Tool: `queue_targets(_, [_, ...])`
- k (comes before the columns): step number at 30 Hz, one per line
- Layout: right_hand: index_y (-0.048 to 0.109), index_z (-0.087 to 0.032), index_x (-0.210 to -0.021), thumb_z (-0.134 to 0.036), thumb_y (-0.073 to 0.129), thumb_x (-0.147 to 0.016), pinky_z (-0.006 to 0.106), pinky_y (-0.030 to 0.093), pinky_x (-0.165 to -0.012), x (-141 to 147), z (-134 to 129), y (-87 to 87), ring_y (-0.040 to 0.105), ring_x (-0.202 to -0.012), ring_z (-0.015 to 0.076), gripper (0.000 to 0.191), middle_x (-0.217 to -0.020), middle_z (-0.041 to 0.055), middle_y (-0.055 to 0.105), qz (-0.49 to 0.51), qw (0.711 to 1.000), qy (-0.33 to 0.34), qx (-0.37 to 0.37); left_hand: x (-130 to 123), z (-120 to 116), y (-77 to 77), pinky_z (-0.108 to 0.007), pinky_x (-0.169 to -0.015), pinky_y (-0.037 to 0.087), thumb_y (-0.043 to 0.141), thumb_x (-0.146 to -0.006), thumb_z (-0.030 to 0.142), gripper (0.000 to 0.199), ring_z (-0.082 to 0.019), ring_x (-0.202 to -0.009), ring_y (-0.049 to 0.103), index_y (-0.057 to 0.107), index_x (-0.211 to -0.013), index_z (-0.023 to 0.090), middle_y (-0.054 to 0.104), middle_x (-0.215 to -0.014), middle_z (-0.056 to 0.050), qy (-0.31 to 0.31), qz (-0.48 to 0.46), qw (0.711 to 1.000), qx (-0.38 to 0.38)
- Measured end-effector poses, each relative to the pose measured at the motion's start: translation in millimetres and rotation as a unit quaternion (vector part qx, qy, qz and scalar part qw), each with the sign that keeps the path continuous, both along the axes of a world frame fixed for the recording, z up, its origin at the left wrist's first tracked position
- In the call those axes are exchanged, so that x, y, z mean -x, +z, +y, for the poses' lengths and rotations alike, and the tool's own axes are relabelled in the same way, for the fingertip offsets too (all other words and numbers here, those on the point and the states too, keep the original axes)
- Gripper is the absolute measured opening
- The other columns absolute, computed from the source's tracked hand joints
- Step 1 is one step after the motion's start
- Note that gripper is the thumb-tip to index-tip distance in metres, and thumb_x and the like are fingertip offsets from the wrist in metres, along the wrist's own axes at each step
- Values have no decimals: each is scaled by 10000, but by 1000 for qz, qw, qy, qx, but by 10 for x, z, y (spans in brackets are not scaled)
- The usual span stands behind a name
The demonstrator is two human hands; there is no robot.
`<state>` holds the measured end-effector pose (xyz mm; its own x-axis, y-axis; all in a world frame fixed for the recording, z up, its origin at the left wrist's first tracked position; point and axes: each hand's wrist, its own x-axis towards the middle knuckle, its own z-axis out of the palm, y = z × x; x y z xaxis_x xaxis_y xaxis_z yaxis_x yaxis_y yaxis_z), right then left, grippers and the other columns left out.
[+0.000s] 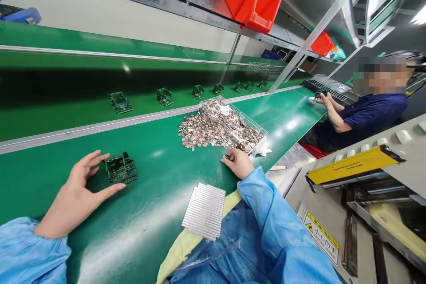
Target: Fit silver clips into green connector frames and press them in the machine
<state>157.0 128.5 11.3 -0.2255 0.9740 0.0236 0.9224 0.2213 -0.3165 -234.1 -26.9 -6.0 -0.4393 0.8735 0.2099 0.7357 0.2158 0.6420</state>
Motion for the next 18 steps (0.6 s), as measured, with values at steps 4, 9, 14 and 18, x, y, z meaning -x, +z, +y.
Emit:
queue_targets(4, [632, -179, -832, -277, 688, -837, 252, 437, -703, -16, -1, -30, 610, -790, 173, 113, -864, 46, 635, 1, 1000, 13, -9, -27, -51, 70, -469, -1024, 431, 660, -704, 631, 987, -323, -1290, 483, 169, -1481, 272, 493, -1389, -131, -37, 20, 993, 112])
queue_targets(9, [618, -168, -767, -207, 661, -849, 269, 444, -733, 71, -23, 22, 626, -811, 199, 100, -849, 66, 638, -12, 999, 33, 9, -151, -4, 178, -492, -943, 477, 627, -742, 616, 861, -335, -1138, 603, 282, -1447, 263, 620, -1184, -96, -27, 42, 993, 111])
queue_targets(14, [600, -131, -798, -110, 604, -826, 321, 457, -755, 154, -56, 86, 646, -857, 265, 36, -947, 152, 637, 1, 1000, 22, 5, -277, -4, 266, -506, -990, 467, 771, -613, 531, 754, -327, -1118, 616, 487, -1236, 214, 640, -1142, -76, 1, -82, 995, 62])
queue_targets(18, [585, -145, -828, -114, 499, -878, 301, 485, -694, 116, -141, 130, 665, -740, 225, 104, -786, 90, 645, 72, 997, 6, 5, -577, -15, 256, -466, -885, 567, 860, -478, 481, 680, -292, -939, 700, 470, -963, 204, 691, -1023, -81, -25, -344, 939, -13])
